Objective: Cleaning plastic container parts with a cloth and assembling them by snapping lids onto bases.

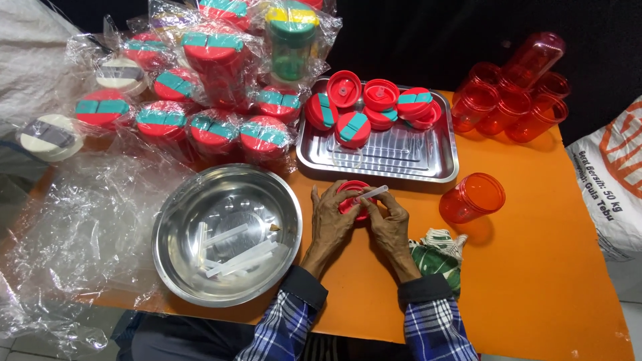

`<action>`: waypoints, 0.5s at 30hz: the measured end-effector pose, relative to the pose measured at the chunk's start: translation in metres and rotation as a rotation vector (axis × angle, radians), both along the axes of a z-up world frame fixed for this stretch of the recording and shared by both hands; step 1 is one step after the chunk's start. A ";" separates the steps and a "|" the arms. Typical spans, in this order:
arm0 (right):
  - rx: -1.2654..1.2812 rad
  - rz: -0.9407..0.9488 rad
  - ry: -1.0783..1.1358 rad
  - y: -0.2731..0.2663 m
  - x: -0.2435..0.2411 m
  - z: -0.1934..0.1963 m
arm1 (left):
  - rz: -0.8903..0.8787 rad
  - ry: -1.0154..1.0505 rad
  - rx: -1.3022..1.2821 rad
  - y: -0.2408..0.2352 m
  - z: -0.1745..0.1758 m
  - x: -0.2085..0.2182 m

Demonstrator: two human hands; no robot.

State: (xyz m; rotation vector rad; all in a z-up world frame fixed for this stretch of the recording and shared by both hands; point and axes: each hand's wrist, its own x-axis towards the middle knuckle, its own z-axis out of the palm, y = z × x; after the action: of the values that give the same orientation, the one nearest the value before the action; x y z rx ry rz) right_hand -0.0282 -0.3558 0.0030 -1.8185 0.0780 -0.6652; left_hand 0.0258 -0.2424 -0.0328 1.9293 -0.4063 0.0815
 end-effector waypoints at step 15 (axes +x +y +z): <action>-0.065 0.022 -0.031 -0.009 0.007 -0.019 | 0.001 0.004 -0.008 0.002 -0.003 0.001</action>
State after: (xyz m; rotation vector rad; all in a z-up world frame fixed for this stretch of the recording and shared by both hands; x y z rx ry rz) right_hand -0.0210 -0.3647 -0.0163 -1.8680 0.0154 -0.6873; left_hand 0.0265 -0.2405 -0.0359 1.9218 -0.4014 0.0794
